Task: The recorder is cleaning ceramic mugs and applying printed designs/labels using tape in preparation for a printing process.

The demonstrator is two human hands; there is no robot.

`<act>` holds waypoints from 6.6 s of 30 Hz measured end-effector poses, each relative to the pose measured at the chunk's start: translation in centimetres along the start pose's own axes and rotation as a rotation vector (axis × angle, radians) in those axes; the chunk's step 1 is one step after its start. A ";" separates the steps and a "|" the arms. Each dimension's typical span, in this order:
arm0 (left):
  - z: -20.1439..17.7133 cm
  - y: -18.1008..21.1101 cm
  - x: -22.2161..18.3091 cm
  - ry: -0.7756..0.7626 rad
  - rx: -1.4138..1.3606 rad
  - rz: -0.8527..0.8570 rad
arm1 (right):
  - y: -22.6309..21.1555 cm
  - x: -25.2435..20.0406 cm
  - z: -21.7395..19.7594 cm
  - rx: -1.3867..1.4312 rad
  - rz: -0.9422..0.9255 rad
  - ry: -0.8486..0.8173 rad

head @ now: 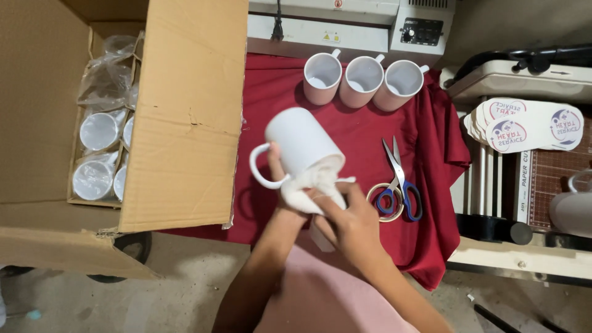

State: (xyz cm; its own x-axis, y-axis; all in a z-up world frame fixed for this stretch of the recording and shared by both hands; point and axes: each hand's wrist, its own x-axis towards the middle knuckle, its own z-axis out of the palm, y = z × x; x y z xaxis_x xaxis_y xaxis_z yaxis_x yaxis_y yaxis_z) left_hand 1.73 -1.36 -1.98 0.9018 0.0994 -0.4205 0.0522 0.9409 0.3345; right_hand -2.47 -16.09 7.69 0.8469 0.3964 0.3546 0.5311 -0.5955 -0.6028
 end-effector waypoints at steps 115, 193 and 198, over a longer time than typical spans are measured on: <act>-16.8 3.7 6.5 0.167 0.905 -0.092 | 29.7 -0.9 -9.0 -0.563 0.469 0.603; 0.2 -3.0 -1.2 -0.602 1.452 -0.071 | 12.3 -5.5 -3.7 0.473 0.800 -0.149; 5.6 -0.8 -4.8 -0.679 1.267 -0.010 | 8.5 -4.4 -5.0 0.743 0.643 -0.085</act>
State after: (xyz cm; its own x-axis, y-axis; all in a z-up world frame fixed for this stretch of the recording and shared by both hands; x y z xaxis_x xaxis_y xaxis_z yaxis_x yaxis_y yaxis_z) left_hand -0.27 -4.39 4.56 0.9066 -0.4157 -0.0724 0.0742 -0.0117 0.9972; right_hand -1.52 -26.36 4.59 0.9478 0.2177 -0.2329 -0.2069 -0.1358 -0.9689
